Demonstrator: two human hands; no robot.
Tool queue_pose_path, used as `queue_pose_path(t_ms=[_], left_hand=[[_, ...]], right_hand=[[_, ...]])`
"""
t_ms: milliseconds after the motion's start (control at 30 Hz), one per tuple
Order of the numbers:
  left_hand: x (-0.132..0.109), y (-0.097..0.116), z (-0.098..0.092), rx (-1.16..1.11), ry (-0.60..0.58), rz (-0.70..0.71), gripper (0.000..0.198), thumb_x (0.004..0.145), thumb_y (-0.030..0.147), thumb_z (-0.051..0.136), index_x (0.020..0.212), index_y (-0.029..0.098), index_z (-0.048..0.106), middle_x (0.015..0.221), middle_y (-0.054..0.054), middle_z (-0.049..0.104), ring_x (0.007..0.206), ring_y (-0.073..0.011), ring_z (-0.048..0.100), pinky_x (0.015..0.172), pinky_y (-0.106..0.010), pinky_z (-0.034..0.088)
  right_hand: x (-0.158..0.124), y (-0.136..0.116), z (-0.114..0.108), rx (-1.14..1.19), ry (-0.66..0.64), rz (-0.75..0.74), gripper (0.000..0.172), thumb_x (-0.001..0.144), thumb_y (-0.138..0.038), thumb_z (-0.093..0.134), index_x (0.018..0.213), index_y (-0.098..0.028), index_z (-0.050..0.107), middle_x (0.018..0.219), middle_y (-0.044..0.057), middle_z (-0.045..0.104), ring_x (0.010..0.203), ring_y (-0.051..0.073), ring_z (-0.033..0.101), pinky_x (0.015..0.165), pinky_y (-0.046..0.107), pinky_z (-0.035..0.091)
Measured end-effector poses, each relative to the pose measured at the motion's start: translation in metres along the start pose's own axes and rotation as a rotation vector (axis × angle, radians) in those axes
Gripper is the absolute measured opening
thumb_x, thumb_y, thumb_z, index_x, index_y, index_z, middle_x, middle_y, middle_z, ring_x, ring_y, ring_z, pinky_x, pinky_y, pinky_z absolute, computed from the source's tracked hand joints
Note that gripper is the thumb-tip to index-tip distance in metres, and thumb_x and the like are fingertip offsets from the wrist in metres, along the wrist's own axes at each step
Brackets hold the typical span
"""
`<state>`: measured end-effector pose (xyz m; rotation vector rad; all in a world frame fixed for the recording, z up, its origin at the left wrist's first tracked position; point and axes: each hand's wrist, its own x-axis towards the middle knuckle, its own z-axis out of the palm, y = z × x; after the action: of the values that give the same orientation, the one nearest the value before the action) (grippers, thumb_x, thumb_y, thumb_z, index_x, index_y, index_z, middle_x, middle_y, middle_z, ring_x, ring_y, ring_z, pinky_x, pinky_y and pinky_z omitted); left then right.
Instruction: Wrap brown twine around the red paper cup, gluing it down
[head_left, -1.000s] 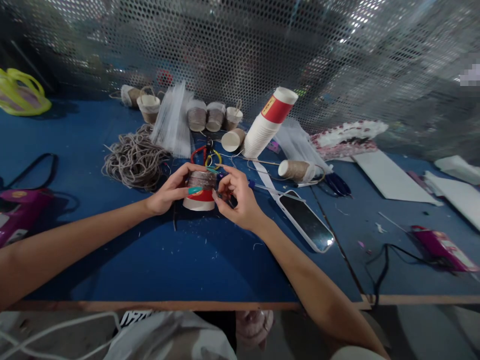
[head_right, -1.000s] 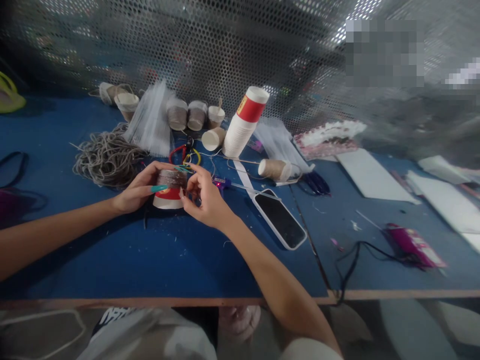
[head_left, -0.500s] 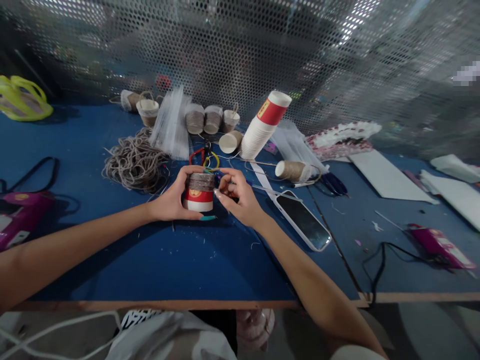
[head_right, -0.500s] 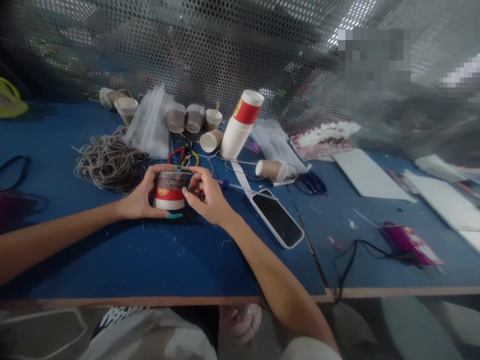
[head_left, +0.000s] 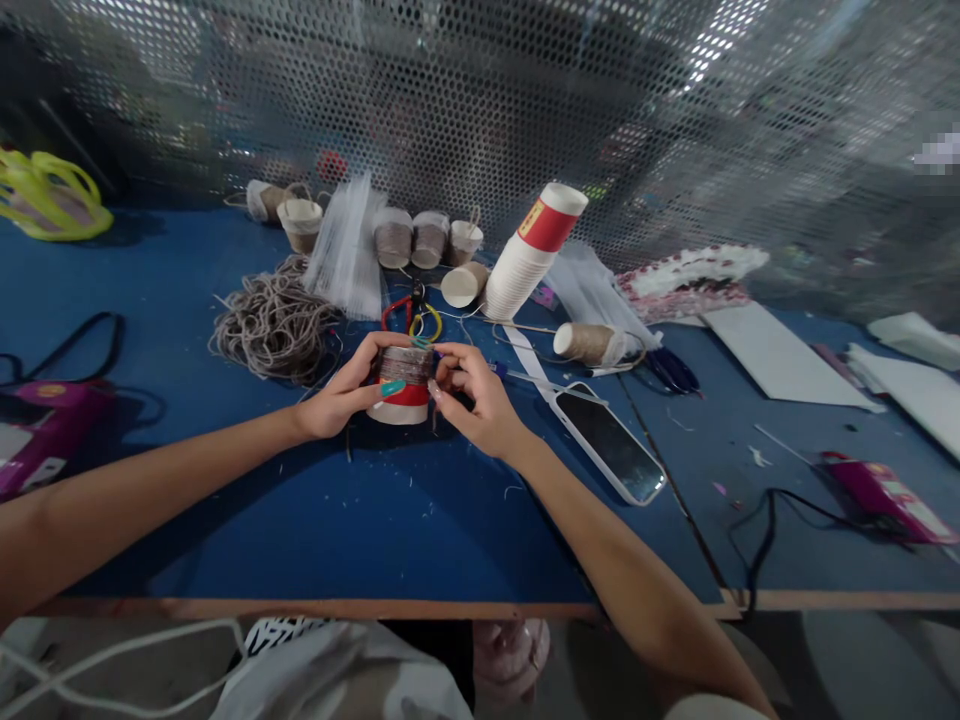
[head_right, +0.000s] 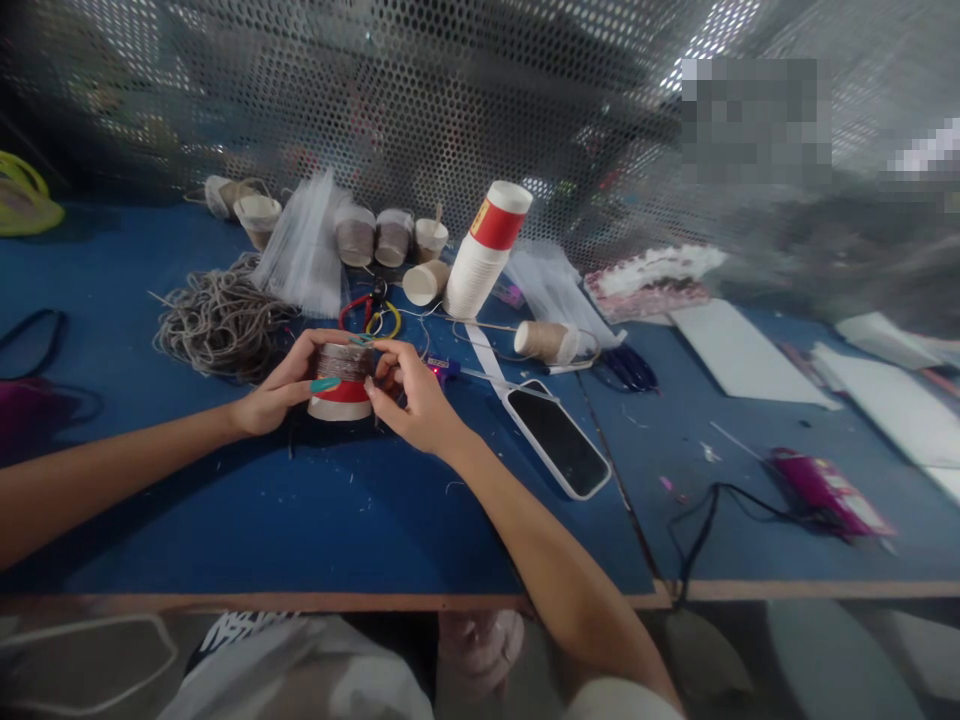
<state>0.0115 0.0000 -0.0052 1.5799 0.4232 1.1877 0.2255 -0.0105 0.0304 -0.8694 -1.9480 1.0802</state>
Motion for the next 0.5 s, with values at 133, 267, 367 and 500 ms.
queue_pose_path(t_ms=[133,267,367,500], left_hand=[[-0.001,0.000,0.000,-0.021,-0.002,-0.015,0.044,0.086,0.031,0.063,0.128,0.023,0.053,0.124,-0.008,0.059,0.113,-0.0254,0.059,0.098,-0.039,0.047],[-0.001,-0.002,-0.002,-0.010,0.024,-0.048,0.045,0.085,0.033,0.061,0.128,0.022,0.053,0.124,-0.009,0.061,0.114,-0.0268,0.058,0.099,-0.041,0.045],[-0.002,-0.005,-0.004,-0.011,0.032,-0.065,0.044,0.086,0.035,0.059,0.128,0.024,0.053,0.125,-0.007,0.061,0.115,-0.0252,0.056,0.101,-0.040,0.043],[-0.002,-0.008,-0.004,-0.040,0.030,-0.061,0.044,0.086,0.035,0.060,0.129,0.025,0.054,0.127,-0.007,0.060,0.117,-0.0245,0.056,0.101,-0.038,0.043]], right_hand=[[0.000,0.001,-0.002,0.085,0.003,0.022,0.034,0.090,-0.028,0.055,0.120,-0.025,0.040,0.093,-0.001,0.047,0.067,0.010,0.055,0.061,0.029,0.050],[0.002,0.004,-0.005,0.225,-0.008,0.042,0.032,0.089,-0.029,0.050,0.120,-0.026,0.040,0.096,0.001,0.050,0.073,0.013,0.059,0.071,0.036,0.056],[0.003,0.008,-0.007,0.266,0.005,0.043,0.034,0.088,-0.029,0.049,0.120,-0.025,0.041,0.097,0.001,0.051,0.073,0.014,0.060,0.073,0.038,0.056],[0.003,0.010,-0.007,0.257,0.014,0.056,0.031,0.089,-0.027,0.046,0.119,-0.024,0.042,0.097,0.001,0.050,0.071,0.013,0.059,0.072,0.039,0.056]])
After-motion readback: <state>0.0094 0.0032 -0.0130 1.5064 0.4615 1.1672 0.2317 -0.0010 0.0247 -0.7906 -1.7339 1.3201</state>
